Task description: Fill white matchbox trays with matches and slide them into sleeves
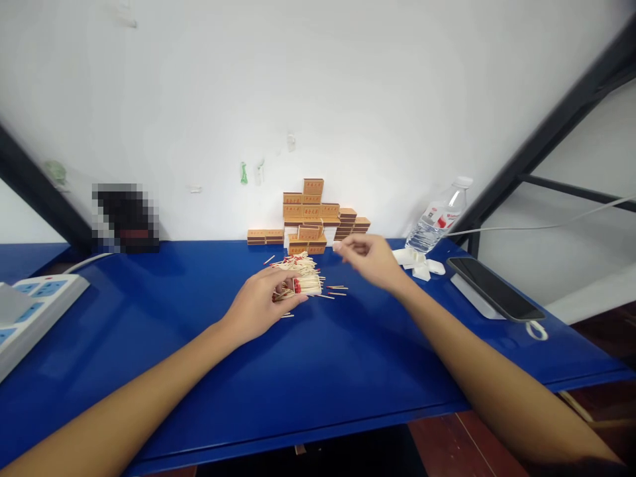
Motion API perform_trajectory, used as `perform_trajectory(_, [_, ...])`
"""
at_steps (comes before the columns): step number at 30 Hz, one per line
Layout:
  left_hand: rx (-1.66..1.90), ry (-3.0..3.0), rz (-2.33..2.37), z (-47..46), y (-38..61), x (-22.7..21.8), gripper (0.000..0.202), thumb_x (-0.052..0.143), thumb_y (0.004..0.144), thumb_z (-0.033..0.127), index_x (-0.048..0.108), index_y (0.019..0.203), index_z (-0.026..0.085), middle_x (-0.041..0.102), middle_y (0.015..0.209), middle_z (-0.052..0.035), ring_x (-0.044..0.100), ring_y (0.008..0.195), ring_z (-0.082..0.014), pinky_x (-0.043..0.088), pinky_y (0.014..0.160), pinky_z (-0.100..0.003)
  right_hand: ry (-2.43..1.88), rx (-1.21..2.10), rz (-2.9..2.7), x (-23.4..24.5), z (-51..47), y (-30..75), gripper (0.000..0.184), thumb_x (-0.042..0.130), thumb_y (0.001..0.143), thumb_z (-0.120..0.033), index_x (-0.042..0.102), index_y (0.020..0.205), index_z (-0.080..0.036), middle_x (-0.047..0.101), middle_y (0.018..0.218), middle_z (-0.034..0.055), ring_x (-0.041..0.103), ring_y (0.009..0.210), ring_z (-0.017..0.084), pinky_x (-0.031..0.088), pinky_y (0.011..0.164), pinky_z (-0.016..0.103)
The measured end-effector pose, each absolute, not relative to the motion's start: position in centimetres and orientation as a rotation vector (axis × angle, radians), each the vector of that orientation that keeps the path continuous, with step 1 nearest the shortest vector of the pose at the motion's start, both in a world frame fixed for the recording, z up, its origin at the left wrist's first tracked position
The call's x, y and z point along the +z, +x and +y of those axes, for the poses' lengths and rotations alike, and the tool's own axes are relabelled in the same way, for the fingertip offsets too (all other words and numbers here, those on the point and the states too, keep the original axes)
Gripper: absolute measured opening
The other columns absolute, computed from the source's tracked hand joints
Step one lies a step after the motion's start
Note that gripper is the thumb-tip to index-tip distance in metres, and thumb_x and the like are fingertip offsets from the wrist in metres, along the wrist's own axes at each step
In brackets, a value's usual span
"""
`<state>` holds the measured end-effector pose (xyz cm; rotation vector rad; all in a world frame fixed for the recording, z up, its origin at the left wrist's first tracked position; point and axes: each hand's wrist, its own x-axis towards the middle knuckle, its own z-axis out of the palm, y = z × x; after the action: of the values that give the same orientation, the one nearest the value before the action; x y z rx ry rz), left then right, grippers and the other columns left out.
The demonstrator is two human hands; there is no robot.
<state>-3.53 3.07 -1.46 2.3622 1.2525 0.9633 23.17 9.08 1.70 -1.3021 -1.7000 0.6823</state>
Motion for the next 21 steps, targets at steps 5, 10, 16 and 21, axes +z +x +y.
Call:
perform_trajectory(5, [0.918, 2.375, 1.213, 2.8, -3.4, -1.8, 0.035, 0.074, 0.093, 0.043, 0.072, 0.121, 0.021, 0.072, 0.096, -0.0037, 0.063, 0.084, -0.0193, 0.050, 0.077, -0.033, -1.524, 0.579, -1.339, 3.7, 15.7, 25.3, 0.015, 0.065, 0.096, -0.030, 0.066, 0.090, -0.016, 0.061, 0.067, 0.0007, 0.047, 0.053, 0.011, 0.034, 0.047, 0.024])
perform_trajectory(10, [0.847, 2.434, 1.097, 2.0, -3.1, -2.0, 0.034, 0.074, 0.092, 0.046, 0.073, 0.117, 0.024, 0.069, 0.084, 0.0004, 0.063, 0.081, -0.0185, 0.048, 0.074, -0.032, -1.688, 0.601, -1.216, 4.2, 19.7, 25.6, 0.026, 0.072, 0.095, -0.028, 0.062, 0.075, -0.014, 0.060, 0.066, 0.0014, 0.049, 0.053, 0.009, 0.035, 0.045, 0.022])
perform_trajectory(16, [0.644, 2.558, 1.129, 1.3, -2.5, -2.4, 0.033, 0.074, 0.091, 0.049, 0.076, 0.109, 0.022, 0.067, 0.074, -0.0001, 0.064, 0.077, -0.0207, 0.047, 0.068, -0.033, -1.750, 0.721, -1.130, 3.7, 20.8, 24.9, 0.025, 0.070, 0.100, -0.032, 0.062, 0.085, -0.013, 0.056, 0.069, -0.0060, 0.048, 0.050, 0.006, 0.041, 0.047, 0.018])
perform_trajectory(21, [0.732, 2.610, 1.194, 1.0, -2.2, -2.6, 0.057, 0.076, 0.087, 0.060, 0.069, 0.128, 0.021, 0.077, 0.111, -0.0072, 0.071, 0.098, -0.0272, 0.057, 0.084, -0.041, -1.617, 0.746, -1.076, 6.0, 18.6, 25.3, 0.032, 0.066, 0.098, -0.022, 0.051, 0.070, -0.018, 0.044, 0.055, -0.0063, 0.034, 0.044, 0.006, 0.025, 0.038, 0.020])
